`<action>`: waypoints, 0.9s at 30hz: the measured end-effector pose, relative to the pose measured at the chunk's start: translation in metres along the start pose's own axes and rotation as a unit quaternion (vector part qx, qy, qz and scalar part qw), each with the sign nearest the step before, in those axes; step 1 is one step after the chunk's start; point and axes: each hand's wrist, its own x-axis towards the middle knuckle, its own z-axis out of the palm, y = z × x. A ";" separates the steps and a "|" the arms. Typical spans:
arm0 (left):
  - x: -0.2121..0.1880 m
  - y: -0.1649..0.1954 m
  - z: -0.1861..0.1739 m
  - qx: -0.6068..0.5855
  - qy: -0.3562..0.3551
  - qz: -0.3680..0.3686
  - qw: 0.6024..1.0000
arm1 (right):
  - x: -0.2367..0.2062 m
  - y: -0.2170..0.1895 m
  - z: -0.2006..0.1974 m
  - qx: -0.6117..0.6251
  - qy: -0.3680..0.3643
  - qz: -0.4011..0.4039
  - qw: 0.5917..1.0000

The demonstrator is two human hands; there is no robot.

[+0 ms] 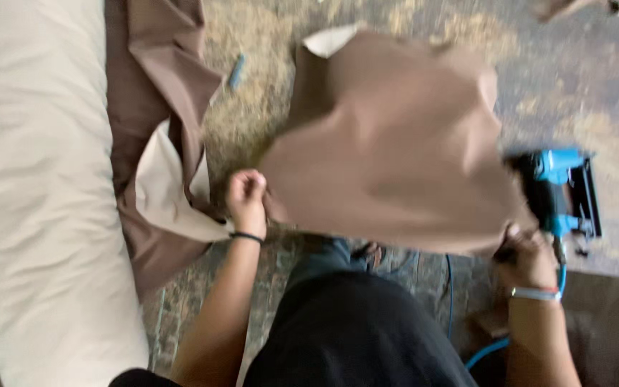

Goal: The person stretches brown fabric over a plywood chair back and staples it in place using a pneumatic nail gun, working around the edges one side at a time. They briefly answer a phone call mid-task, then resume pulling the fabric taut and stapling it to the frame.

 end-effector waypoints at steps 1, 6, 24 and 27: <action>-0.001 0.003 -0.001 -0.001 -0.002 0.002 1.000 | -0.001 -0.006 -0.003 0.038 -0.028 -0.012 0.999; -0.004 -0.006 0.001 0.067 -0.039 -0.035 0.996 | -0.006 0.002 0.015 -0.306 0.075 0.046 0.948; 0.001 -0.025 0.006 0.356 -0.061 -0.112 0.926 | 0.010 0.036 0.015 -0.572 0.160 0.000 0.804; 0.051 -0.029 0.030 0.386 -0.101 -0.121 0.909 | 0.038 0.025 0.042 -0.533 0.170 -0.005 0.829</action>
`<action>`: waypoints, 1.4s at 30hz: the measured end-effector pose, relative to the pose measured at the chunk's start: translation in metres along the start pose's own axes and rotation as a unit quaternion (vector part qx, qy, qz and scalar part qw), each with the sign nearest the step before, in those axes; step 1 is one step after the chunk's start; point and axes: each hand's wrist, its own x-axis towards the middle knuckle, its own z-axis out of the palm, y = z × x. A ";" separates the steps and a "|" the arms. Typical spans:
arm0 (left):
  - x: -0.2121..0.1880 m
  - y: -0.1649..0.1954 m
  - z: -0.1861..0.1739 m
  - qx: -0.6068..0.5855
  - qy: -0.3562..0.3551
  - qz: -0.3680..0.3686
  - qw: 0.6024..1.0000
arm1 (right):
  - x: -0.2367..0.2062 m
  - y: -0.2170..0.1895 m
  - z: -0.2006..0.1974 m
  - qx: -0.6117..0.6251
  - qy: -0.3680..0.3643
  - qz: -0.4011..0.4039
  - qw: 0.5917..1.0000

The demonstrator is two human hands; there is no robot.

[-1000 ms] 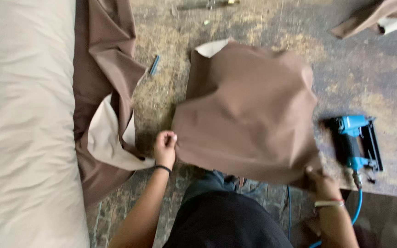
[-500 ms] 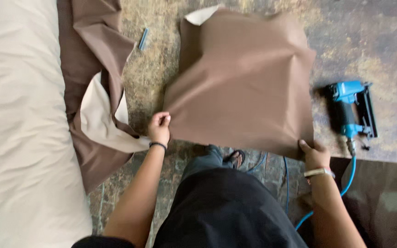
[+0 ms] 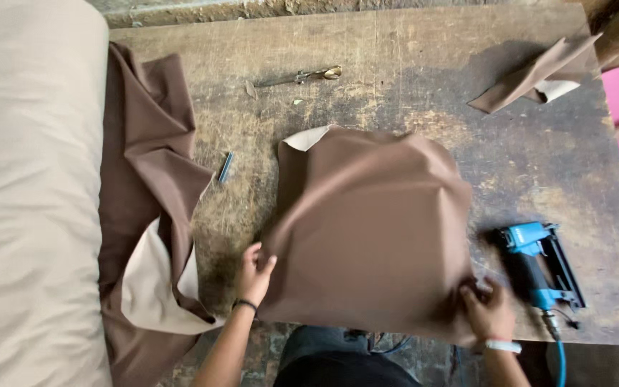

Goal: The person stretches brown fabric over a plywood chair back and staples it in place using a pneumatic nail gun, working around the edges one side at a time. They briefly answer a phone call mid-task, then resume pulling the fabric taut and stapling it to the frame.

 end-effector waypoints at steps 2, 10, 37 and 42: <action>0.049 0.024 0.009 -0.096 -0.041 0.055 0.993 | 0.025 -0.024 0.012 0.025 0.011 0.000 1.000; 0.248 0.146 0.052 -0.150 -0.089 0.101 0.979 | 0.145 -0.121 0.049 0.131 0.022 0.090 0.987; 0.345 0.194 0.096 0.081 -0.062 0.198 0.975 | 0.284 -0.192 0.084 0.068 -0.016 -0.013 0.997; 0.328 0.203 0.091 0.042 0.047 0.265 0.962 | 0.280 -0.202 0.084 -0.029 0.001 -0.086 0.996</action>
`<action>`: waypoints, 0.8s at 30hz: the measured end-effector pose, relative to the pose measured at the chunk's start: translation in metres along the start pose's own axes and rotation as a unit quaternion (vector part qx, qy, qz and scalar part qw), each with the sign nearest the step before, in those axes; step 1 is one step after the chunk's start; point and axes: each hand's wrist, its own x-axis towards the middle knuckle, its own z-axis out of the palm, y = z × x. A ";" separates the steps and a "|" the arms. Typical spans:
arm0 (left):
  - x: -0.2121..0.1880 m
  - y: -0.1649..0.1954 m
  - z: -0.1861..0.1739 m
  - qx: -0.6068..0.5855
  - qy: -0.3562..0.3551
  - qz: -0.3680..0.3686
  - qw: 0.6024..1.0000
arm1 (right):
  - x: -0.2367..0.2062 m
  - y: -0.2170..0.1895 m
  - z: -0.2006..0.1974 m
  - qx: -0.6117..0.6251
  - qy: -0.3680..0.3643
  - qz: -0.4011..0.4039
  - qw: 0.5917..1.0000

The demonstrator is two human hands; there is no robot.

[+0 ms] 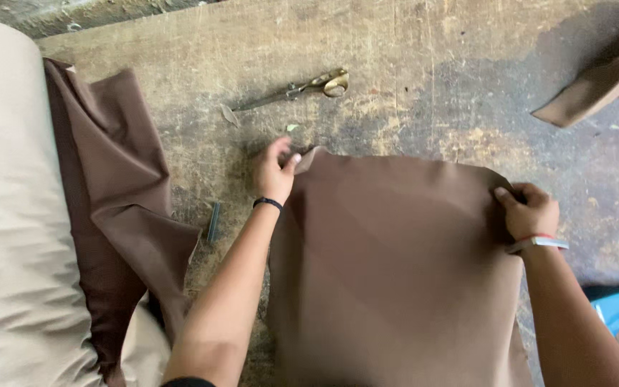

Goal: The person stretches brown fabric over a plywood chair back and staples it in place using a pneumatic nail gun, working around the edges one side at a time. They briefly answer a phone call mid-task, then resume pulling the fabric taut and stapling it to the frame.

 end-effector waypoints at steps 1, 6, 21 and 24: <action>-0.011 0.010 -0.002 -0.041 -0.004 0.002 0.999 | -0.001 -0.001 0.000 0.008 0.002 0.006 1.000; -0.090 0.098 0.021 0.127 -0.210 0.137 0.960 | -0.001 -0.011 -0.005 0.066 -0.013 0.065 0.996; -0.189 0.225 0.106 0.164 -0.349 0.311 0.869 | -0.110 0.058 -0.049 0.073 -0.039 0.124 0.989; -0.190 0.226 0.106 0.157 -0.330 0.318 0.875 | -0.157 0.091 -0.051 0.270 -0.051 0.149 0.950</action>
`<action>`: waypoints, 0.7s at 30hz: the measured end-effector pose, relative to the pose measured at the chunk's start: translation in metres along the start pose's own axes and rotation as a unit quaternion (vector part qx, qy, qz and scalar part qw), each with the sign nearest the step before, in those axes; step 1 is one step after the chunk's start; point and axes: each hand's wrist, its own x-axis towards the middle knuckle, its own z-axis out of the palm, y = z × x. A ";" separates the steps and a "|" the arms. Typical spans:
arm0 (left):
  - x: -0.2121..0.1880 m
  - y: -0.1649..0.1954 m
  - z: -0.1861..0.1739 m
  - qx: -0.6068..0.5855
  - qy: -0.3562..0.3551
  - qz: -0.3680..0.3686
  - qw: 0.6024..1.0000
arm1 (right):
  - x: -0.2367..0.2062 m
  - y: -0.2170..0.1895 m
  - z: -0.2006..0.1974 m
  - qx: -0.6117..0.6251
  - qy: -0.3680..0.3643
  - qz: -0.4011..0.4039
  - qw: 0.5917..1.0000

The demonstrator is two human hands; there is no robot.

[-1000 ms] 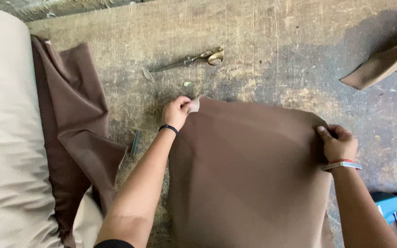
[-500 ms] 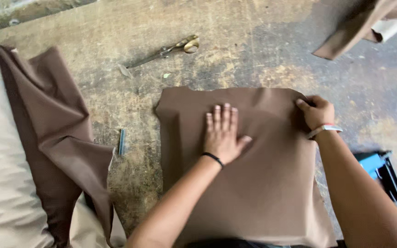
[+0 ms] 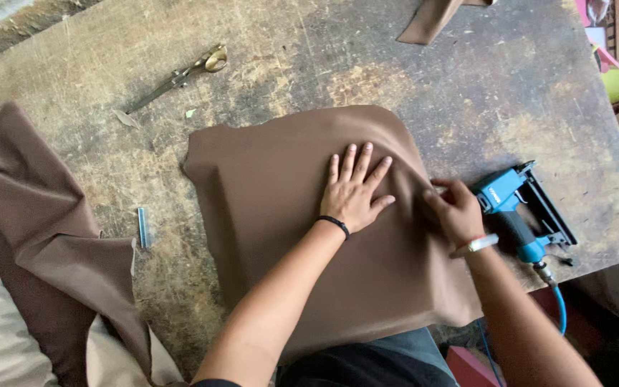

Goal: The person stretches brown fabric over a plywood chair back and staples it in place using a pneumatic nail gun, working around the edges one side at a time. They briefly answer a phone call mid-task, then resume pulling the fabric taut and stapling it to the frame.

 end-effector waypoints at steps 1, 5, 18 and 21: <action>0.001 0.004 0.000 0.004 0.011 -0.004 1.000 | -0.005 0.008 -0.004 -0.013 0.033 -0.057 0.998; -0.012 0.053 0.008 0.036 0.008 0.009 0.999 | -0.011 0.021 -0.003 -0.100 0.105 -0.165 0.976; -0.033 0.108 0.036 -0.007 -0.015 0.004 1.000 | -0.092 0.097 -0.069 -0.208 -0.049 -0.120 0.969; -0.047 0.116 0.034 -0.017 -0.023 0.015 0.999 | -0.122 0.112 -0.078 -0.170 -0.029 -0.083 0.982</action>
